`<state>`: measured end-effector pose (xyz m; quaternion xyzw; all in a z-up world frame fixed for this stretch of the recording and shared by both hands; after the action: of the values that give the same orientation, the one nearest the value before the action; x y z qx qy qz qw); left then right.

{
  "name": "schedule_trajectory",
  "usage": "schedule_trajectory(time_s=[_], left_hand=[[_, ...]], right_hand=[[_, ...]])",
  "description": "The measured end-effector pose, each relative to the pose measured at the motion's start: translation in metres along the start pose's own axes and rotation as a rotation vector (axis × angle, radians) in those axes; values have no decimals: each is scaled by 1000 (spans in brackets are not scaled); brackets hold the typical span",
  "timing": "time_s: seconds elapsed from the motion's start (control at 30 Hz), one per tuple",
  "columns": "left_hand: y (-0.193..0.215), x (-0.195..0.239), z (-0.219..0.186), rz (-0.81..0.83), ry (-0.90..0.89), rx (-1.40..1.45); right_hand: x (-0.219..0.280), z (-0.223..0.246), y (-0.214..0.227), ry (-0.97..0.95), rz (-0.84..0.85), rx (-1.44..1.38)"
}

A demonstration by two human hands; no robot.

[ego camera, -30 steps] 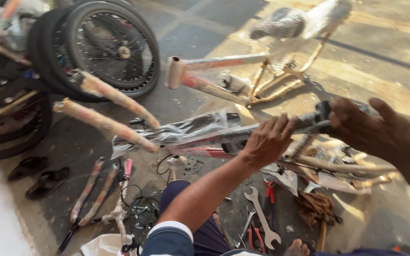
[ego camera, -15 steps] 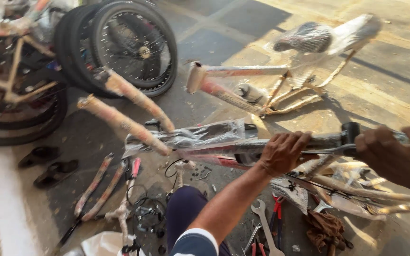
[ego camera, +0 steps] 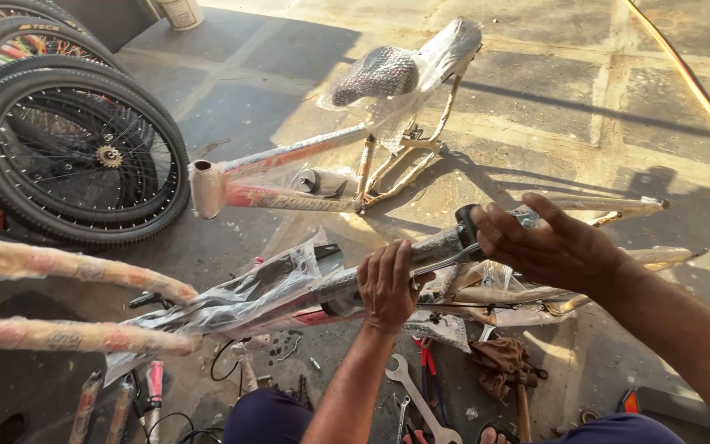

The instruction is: The person is assembling a bicycle frame, specifically focusing on the crankset area. They use a wrench to tighten bolts on the crank arm and chainring, repeatedly adjusting and checking the fit of the components.

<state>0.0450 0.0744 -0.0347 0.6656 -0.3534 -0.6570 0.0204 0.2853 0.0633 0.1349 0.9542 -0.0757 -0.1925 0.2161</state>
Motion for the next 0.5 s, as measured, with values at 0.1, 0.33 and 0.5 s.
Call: schedule_trajectory(time_s=[0.1,0.33,0.5], left_hand=[[2,0,-3,-34,35,-31],[-4,0,-5,-125,54,-120],[-3,-4,0,-173,19,-124]], right_hand=[[-3,-3,4,1,4,-2],[2,5,-5,21,-6,4],[3,4,-14,19,-111,-41]])
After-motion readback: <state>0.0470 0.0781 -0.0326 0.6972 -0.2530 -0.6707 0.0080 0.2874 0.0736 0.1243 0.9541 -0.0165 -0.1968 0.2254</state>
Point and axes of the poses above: each hand's wrist, its own x-axis away from the middle knuckle, its own y-axis out of the back of the hand, z = x × y, the point moved 2 cm from there along -x, towards the middle knuckle, and after that the axes turned 6 degrees about -x, right-handed, at the moved point
